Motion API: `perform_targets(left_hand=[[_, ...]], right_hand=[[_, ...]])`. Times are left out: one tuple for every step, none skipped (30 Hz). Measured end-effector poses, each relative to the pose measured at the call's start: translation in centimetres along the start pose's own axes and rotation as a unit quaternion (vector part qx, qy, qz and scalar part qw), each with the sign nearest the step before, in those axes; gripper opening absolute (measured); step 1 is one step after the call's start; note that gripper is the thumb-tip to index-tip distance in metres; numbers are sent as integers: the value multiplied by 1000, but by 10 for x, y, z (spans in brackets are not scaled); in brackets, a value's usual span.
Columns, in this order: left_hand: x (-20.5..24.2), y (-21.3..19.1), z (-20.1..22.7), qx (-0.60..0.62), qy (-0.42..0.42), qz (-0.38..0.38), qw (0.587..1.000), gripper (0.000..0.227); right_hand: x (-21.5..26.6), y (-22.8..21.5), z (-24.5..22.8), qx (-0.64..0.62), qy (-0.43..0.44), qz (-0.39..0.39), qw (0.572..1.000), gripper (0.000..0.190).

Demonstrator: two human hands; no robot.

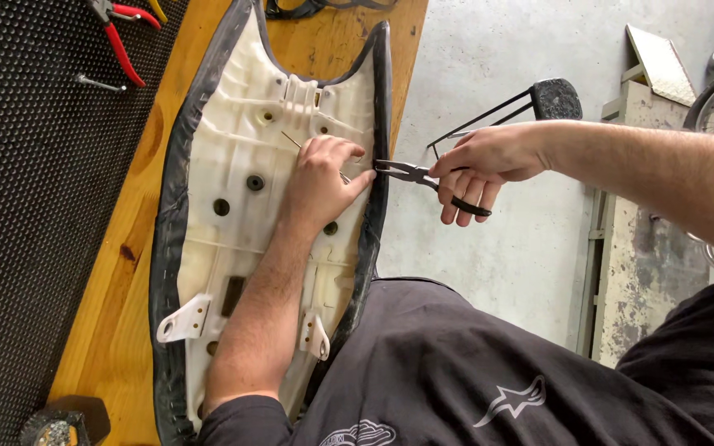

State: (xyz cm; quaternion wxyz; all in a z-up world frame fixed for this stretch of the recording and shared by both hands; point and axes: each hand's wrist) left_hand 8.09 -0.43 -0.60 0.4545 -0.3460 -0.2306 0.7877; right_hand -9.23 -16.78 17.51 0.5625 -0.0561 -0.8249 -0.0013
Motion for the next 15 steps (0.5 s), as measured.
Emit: perform_targets(left_hand=[[0,0,0,3,11,-1,1000,33],[-1,0,-1,7,21,-1,1000,31],[-1,-2,0,7,20,0,1000,31],[-1,-3,1,16,25,-5,1000,29],[-1,-5,1,25,29,-10,999,27],[-1,-7,2,26,28,-9,999,27],[-2,-8,3,50,21,-7,998,22],[-2,-10,3,74,15,-6,997,18],[-1,-7,1,74,14,-8,997,18],[-1,-5,-1,68,16,-5,998,15],[-2,-2,-3,62,18,-2,998,12],[-2,-2,-4,62,18,-3,998,12],[-2,-1,-4,67,20,0,998,13],[-2,-1,-5,72,23,4,997,14],[-2,-3,-4,72,23,4,997,14]], right_hand=[[-2,0,0,-12,3,1,1000,36],[-3,0,0,-23,6,2,1000,35],[-7,-1,4,-21,6,2,1000,35],[-10,-2,7,-38,4,8,999,34],[-13,-2,11,-54,3,15,998,34],[-16,1,12,-53,4,14,998,34],[-19,4,14,-60,-1,34,998,31],[-23,7,16,-67,-7,52,996,30],[-27,8,19,-69,-6,51,996,30],[-30,9,22,-64,-11,56,996,30],[-34,10,24,-58,-15,60,996,31],[-34,14,26,-59,-15,60,996,31],[-35,18,27,-50,-16,87,995,31],[-36,21,28,-39,-18,114,993,32],[-31,22,25,-39,-18,114,993,32]])
Point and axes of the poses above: each hand's wrist, its own x-axis away from the middle knuckle, its own y-axis out of the palm, z = x × y, and after that the axes turned 2 degrees about -y, right-handed
